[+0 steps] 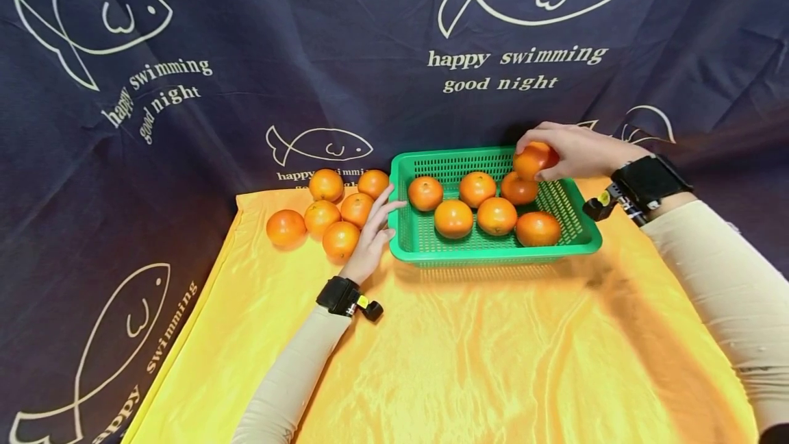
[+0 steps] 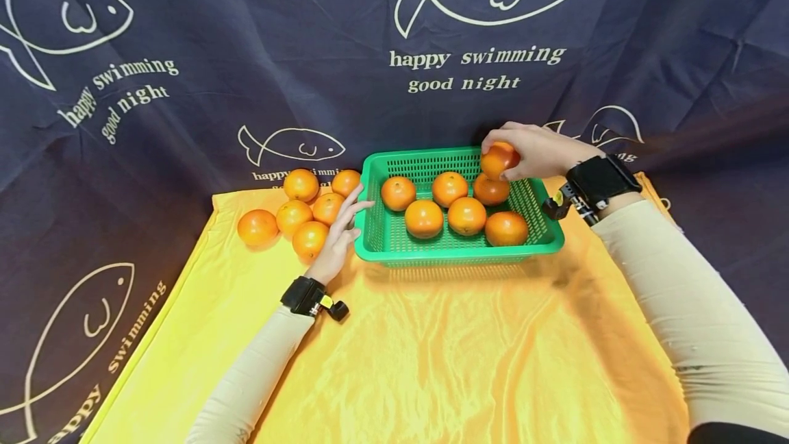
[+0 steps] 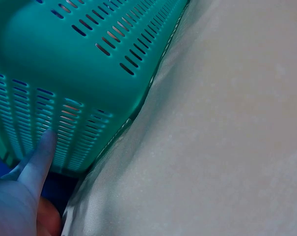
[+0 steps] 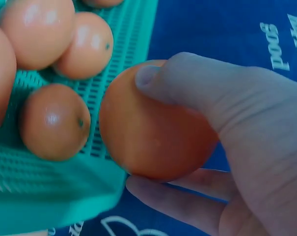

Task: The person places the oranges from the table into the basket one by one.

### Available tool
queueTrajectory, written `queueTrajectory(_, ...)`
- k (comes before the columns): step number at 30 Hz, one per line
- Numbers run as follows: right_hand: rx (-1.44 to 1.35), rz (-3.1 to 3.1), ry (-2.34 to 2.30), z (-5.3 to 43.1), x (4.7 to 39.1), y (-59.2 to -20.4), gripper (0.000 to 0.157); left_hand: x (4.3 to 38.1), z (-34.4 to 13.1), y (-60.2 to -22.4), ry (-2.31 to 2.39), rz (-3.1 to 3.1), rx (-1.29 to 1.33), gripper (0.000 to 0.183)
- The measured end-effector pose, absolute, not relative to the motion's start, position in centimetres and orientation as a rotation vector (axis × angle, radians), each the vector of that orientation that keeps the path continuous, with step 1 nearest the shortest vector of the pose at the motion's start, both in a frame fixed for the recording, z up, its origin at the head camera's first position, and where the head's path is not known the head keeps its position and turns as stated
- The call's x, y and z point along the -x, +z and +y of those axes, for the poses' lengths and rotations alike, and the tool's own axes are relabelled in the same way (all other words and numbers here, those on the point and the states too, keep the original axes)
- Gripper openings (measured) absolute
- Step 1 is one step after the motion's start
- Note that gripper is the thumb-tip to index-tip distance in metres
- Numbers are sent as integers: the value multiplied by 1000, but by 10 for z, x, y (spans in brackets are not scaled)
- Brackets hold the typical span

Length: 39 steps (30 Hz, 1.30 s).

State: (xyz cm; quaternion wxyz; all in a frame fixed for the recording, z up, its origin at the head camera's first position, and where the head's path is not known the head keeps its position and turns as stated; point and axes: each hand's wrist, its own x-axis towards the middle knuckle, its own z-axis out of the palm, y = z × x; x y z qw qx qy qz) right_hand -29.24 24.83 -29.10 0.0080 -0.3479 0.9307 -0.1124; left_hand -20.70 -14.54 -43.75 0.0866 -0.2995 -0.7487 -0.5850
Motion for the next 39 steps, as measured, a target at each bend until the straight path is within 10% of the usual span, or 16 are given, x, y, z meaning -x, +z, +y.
queueTrajectory(39,1256,2446,-426,173,259,-305,45,223,-150,-463,-1742,-2205,891,52)
